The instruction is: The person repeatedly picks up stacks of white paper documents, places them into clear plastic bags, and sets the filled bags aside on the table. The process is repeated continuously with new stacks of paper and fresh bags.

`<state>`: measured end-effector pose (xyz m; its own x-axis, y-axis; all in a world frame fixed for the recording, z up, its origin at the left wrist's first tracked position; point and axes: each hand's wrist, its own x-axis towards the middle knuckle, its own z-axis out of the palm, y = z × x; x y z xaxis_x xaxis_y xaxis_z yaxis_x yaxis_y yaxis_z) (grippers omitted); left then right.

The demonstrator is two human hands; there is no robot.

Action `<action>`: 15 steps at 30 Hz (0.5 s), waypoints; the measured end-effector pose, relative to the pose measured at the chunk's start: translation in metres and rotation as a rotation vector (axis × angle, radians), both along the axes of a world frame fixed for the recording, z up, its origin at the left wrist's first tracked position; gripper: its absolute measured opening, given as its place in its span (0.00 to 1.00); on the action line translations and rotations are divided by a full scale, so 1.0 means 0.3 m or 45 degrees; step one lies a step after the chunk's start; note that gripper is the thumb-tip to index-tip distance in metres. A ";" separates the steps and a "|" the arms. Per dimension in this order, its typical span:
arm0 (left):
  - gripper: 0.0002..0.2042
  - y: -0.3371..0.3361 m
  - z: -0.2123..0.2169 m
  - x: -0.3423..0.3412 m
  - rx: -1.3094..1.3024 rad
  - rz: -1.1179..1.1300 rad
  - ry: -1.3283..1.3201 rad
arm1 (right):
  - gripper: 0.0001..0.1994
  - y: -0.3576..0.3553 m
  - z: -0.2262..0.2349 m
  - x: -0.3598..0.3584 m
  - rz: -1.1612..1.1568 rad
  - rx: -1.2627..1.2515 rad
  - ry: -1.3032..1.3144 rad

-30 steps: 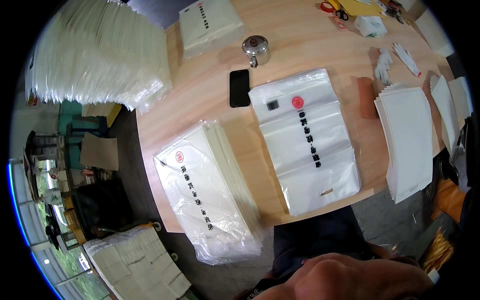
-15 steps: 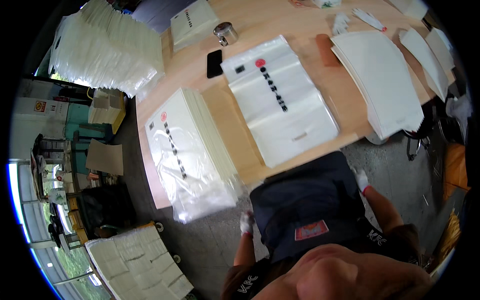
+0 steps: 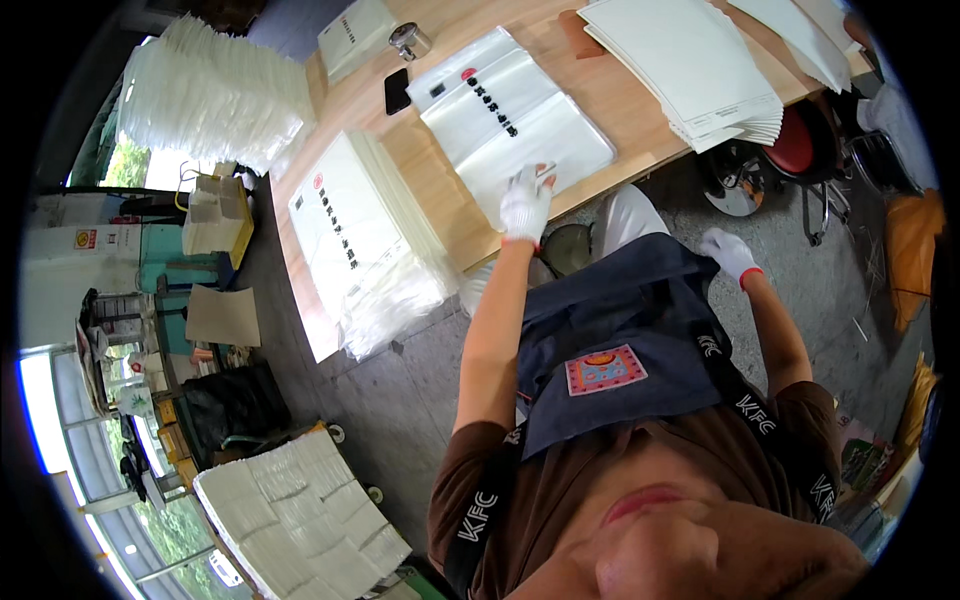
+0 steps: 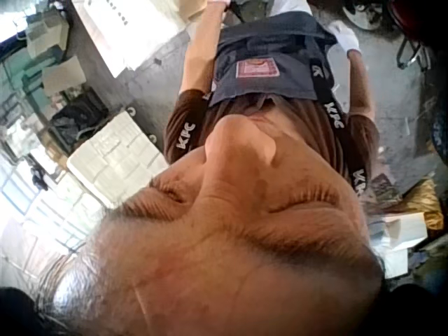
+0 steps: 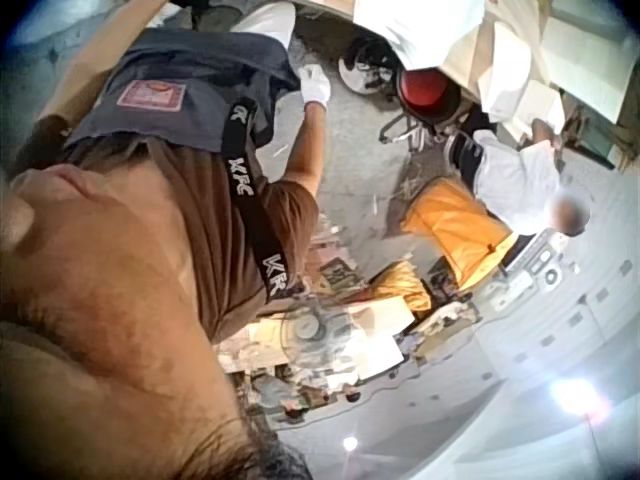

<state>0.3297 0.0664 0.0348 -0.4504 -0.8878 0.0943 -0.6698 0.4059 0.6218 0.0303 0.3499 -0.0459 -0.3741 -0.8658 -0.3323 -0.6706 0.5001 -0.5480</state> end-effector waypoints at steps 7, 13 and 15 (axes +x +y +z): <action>0.14 -0.240 -0.142 -0.122 0.187 -0.244 -0.453 | 0.12 -0.101 0.196 0.117 0.019 -0.266 -0.050; 0.12 -0.298 -0.159 -0.033 0.456 -0.167 0.001 | 0.13 -0.401 0.200 0.265 0.263 -0.587 -0.547; 0.09 -0.310 -0.129 -0.032 0.472 -0.180 0.149 | 0.16 -0.577 0.170 0.346 0.104 -0.414 -1.188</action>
